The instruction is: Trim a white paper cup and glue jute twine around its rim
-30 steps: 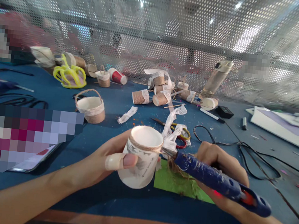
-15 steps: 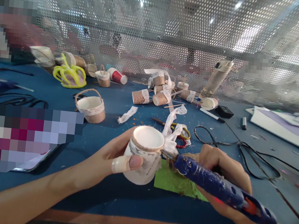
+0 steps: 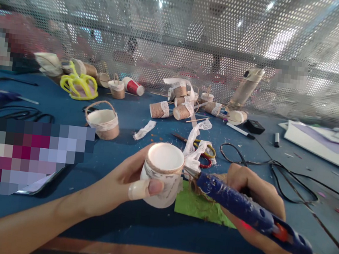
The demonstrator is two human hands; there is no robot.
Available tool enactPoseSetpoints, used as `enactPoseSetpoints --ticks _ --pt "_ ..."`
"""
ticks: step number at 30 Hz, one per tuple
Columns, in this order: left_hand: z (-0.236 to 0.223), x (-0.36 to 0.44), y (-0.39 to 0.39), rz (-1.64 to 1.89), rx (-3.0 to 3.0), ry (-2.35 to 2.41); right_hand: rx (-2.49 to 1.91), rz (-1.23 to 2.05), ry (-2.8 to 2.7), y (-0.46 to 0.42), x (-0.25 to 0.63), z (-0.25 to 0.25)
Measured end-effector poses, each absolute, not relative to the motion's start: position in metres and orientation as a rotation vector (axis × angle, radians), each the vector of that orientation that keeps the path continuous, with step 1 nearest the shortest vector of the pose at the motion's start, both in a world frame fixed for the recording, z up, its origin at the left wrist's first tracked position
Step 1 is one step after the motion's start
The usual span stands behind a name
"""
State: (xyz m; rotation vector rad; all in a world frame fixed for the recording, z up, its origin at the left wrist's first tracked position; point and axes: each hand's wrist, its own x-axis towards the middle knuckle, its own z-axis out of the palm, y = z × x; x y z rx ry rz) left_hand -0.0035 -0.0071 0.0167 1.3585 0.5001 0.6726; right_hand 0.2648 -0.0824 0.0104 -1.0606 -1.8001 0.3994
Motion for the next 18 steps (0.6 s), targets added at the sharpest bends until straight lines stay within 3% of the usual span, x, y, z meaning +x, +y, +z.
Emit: enactPoseSetpoints --ticks 18 --pt "0.0133 -0.0027 -0.0079 0.678 1.416 0.551 -1.169 0.322 -1.820 -0.0857 0.2648 0.0096"
